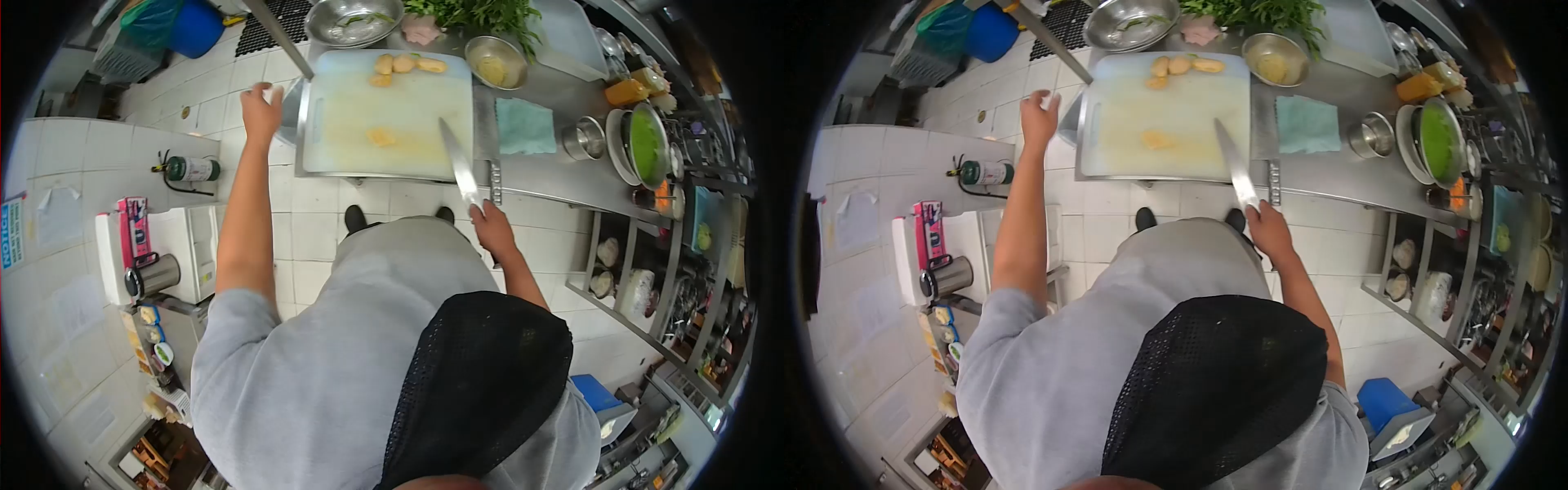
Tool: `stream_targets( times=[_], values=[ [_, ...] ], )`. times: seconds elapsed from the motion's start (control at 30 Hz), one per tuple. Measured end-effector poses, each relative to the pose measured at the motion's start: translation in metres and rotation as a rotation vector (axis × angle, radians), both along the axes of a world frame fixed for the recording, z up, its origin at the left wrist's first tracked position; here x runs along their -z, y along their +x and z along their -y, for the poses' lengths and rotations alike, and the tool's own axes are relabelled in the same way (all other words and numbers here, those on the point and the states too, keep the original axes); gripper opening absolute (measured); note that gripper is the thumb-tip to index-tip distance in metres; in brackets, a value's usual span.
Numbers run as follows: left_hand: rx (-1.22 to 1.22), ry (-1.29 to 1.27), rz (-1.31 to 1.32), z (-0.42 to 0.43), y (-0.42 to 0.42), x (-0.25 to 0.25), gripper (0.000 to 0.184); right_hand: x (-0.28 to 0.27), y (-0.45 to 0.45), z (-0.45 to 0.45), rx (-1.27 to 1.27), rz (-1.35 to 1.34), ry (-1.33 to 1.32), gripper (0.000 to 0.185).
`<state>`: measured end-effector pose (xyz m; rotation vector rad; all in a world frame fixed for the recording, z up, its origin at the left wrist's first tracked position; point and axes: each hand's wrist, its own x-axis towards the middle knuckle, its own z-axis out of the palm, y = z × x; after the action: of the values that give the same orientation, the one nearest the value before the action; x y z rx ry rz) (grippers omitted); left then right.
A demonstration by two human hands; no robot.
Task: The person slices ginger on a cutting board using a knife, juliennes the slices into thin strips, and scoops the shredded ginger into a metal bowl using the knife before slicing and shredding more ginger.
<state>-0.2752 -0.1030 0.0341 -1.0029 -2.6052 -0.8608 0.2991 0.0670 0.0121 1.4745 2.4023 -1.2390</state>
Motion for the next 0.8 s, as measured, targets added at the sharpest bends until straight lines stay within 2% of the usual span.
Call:
stream_targets(
  times=[0.1, 0.17, 0.23, 0.37, 0.5, 0.57, 0.67, 0.73, 0.77, 0.8],
  values=[
    [0.286, -0.088, 0.605, -0.01, 0.115, -0.012, 0.047, -0.029, -0.014, 0.006, -0.027, 0.029, 0.005, 0.047],
    [0.553, -0.047, 0.4, -0.018, 0.169, 0.004, 0.045, -0.029, -0.019, 0.006, -0.014, 0.028, 0.003, 0.046],
    [0.488, -0.008, 0.377, -0.031, 0.204, -0.001, 0.043, -0.027, -0.019, 0.004, -0.039, 0.036, 0.031, 0.046],
    [0.483, 0.046, 0.356, -0.051, 0.221, 0.012, 0.041, -0.035, -0.02, 0.0, -0.063, 0.066, 0.109, 0.045],
    [0.611, 0.033, 0.344, -0.076, 0.242, 0.014, 0.036, -0.035, -0.017, 0.003, -0.002, 0.028, 0.183, 0.04],
    [0.697, 0.022, 0.335, -0.085, 0.253, 0.013, 0.036, -0.04, -0.016, 0.003, -0.04, 0.1, 0.138, 0.035],
    [0.759, -0.08, 0.419, -0.093, 0.267, 0.001, 0.041, -0.043, -0.016, 0.008, -0.063, 0.052, 0.189, 0.03],
    [0.738, -0.19, 0.191, -0.089, 0.276, -0.007, 0.052, -0.046, -0.018, 0.011, -0.038, 0.038, 0.183, 0.029],
    [0.753, -0.198, 0.195, -0.088, 0.284, -0.008, 0.052, -0.046, -0.018, 0.015, -0.037, 0.022, 0.183, 0.027],
    [0.848, -0.219, 0.077, -0.089, 0.289, -0.007, 0.059, -0.045, -0.018, 0.015, -0.049, 0.035, 0.163, 0.027]
  ],
)
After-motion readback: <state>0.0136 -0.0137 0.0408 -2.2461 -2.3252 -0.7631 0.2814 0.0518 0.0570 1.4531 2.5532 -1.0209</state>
